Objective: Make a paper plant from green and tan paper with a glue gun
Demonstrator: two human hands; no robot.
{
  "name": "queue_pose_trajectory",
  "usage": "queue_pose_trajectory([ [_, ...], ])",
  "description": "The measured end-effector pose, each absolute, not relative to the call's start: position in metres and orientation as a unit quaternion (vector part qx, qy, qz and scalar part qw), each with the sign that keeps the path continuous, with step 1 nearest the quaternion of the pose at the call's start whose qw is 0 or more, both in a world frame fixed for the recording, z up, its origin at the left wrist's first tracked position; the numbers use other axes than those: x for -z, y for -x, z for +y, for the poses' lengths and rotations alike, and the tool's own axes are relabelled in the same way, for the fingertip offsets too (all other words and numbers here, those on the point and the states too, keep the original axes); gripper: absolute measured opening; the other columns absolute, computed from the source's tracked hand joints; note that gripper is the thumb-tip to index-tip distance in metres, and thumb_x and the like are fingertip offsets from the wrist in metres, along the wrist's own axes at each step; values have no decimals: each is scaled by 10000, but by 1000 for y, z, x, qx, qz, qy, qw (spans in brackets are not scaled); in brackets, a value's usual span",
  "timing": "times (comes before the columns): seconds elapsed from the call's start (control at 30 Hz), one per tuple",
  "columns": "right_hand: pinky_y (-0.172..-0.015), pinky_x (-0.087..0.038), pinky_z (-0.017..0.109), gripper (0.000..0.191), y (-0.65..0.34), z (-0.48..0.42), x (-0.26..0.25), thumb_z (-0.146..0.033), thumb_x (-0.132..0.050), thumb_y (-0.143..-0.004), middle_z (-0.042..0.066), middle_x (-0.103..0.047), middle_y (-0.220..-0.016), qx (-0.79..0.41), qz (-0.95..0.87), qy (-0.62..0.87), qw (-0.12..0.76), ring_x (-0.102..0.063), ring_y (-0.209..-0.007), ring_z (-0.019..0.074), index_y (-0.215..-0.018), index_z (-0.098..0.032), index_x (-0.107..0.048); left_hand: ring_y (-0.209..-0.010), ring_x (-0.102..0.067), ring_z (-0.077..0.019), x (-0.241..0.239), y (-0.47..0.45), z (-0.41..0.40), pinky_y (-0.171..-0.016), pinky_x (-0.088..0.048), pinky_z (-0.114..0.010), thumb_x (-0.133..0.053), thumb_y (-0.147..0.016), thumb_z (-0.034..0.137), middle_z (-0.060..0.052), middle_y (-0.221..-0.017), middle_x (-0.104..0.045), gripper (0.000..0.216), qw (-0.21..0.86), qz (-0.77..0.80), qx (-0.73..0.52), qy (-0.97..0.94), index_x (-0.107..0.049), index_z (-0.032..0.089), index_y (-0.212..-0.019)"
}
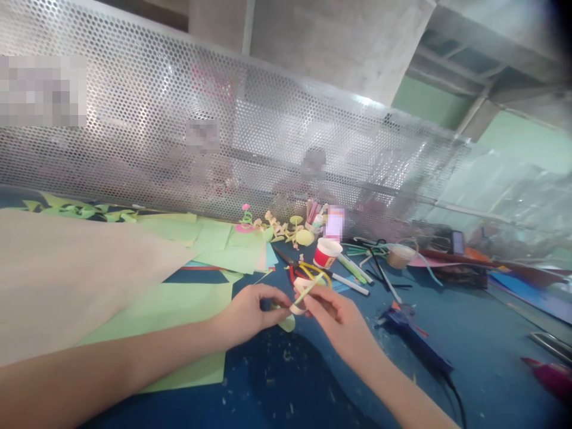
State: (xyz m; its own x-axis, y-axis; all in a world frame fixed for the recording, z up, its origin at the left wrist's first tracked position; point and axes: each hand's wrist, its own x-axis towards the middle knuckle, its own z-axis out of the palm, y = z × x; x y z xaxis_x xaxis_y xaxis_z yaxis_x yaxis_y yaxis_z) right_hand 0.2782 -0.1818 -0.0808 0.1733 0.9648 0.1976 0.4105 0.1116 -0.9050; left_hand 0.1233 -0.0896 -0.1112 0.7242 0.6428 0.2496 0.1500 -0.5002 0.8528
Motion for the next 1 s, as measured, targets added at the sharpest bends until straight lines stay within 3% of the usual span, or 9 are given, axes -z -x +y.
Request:
queue_pose_trajectory([
  [0.23,-695,-484,271,297,-282,-184,88,-387,-502,-785,31,-666,-856,-275,-573,613,468,-604,-779,188,-969,-210,-654,-920,-563,-173,106,-120,-94,-821,-424,-271,-495,-729,168,-6,-1002,-629,360,466,212,-279,-812,-569,237,-1075],
  [0.37,-665,-475,261,283,-282,-184,90,-393,-512,-774,21,-653,-816,-267,-572,619,467,-584,-717,175,-933,-215,-665,-965,-543,-182,104,-120,-96,-859,-405,-286,-506,-783,299,-25,-1005,-622,223,467,212,-309,-801,-609,224,-967],
  [0.5,-620,-456,238,260,-279,-185,91,-382,-509,-779,22,-643,-823,-258,-587,612,463,-571,-717,166,-887,-214,-676,-864,-579,-168,113,-124,-94,-772,-442,-276,-599,-726,340,-16,-902,-636,229,495,212,-302,-786,-588,215,-918],
  [0.67,-626,-461,244,260,-276,-185,93,-361,-493,-794,20,-619,-757,-252,-601,611,450,-569,-685,158,-899,-203,-671,-827,-592,-163,124,-126,-90,-738,-454,-283,-637,-698,323,-16,-868,-648,407,525,214,-298,-768,-501,216,-1067],
  [1.0,-725,-506,296,278,-287,-185,103,-360,-530,-782,45,-673,-858,-231,-582,629,461,-634,-757,183,-978,-189,-630,-812,-593,-154,123,-127,-89,-766,-452,-294,-555,-765,303,-8,-862,-656,416,509,200,-293,-784,-493,241,-1171],
])
